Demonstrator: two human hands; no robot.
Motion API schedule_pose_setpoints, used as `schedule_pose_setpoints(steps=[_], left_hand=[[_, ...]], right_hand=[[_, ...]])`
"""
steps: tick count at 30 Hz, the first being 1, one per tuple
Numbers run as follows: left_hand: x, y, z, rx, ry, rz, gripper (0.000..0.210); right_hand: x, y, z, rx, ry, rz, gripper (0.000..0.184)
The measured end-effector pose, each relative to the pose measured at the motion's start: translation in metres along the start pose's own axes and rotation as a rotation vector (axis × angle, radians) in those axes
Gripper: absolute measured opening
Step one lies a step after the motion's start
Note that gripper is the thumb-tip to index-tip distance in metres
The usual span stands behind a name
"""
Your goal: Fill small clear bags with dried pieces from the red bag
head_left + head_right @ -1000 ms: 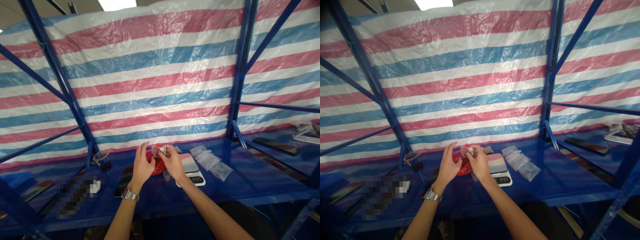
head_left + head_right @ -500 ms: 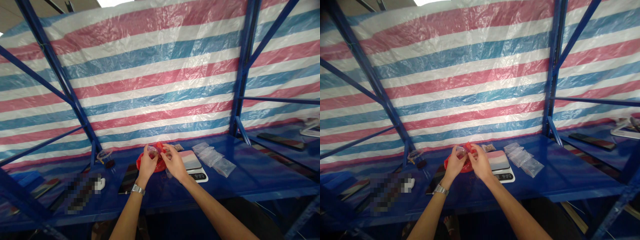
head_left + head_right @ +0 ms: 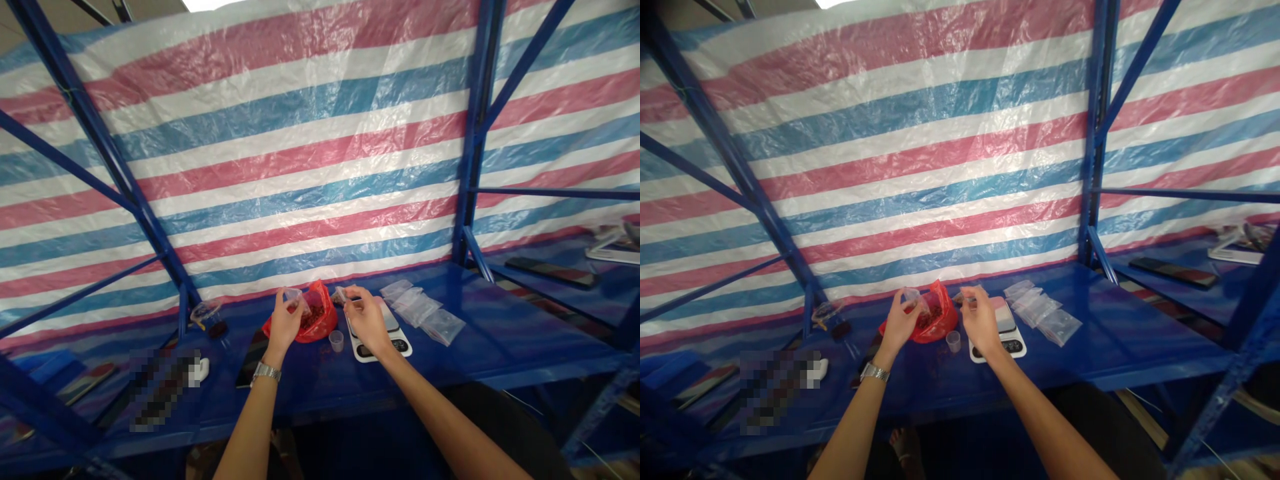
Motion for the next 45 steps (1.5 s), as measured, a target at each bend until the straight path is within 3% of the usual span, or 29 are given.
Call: schedule_pose_setpoints(steps=[7,11,17,21,24,27,29,32,36,40,42,45], left_hand=[[0.001,0.001,0.001,0.062,-0.016,-0.152,0.082],[-0.001,0.011,0.002,0.142,0.02,-0.224,0.079],[0.0,0.022,0.008,0.133,-0.003,-0.222,0.073],[0.0,0.04,0.014,0.356,0.012,-0.408,0.059],[0.007,0.058,0.029,0.609,0.018,-0.56,0.054],[0.024,0.07,0.049,0.791,-0.092,-0.657,0.057],[0.038,0.073,0.063,0.864,-0.207,-0.683,0.06],[0.053,0.074,0.078,0.915,-0.325,-0.694,0.062],[0.055,0.076,0.083,0.911,-0.319,-0.699,0.067],[0.045,0.077,0.075,0.84,-0.218,-0.693,0.064],[0.039,0.078,0.07,0.808,-0.157,-0.69,0.06],[0.032,0.074,0.064,0.76,-0.105,-0.694,0.056]], right_hand=[[-0.005,0.0,-0.002,0.013,0.01,0.035,0.025],[-0.008,0.004,-0.003,0.018,0.021,0.04,0.027],[-0.008,0.002,-0.003,0.016,0.016,0.043,0.027],[-0.007,-0.015,-0.001,-0.021,-0.02,0.03,0.026],[0.002,-0.027,0.006,-0.056,-0.162,-0.002,0.031],[0.012,-0.03,0.017,-0.057,-0.277,-0.009,0.043],[0.016,-0.028,0.02,-0.026,-0.285,-0.034,0.05],[0.012,-0.025,0.015,0.012,-0.238,-0.084,0.043],[-0.025,-0.014,-0.016,0.049,-0.11,0.045,0.044],[-0.102,0.01,-0.054,0.172,0.163,0.47,0.048],[-0.132,0.021,-0.065,0.272,0.224,0.737,0.053],[-0.145,0.024,-0.071,0.261,0.218,1.039,0.059]])
Point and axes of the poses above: each hand's wrist, its own z-axis away from the middle knuckle, its own x-axis out of the palm, y = z × x, the point moved 6 cm from there along -z, towards the middle knuckle, and after that the axes turned 7 degrees about y, right-handed, at the moved point
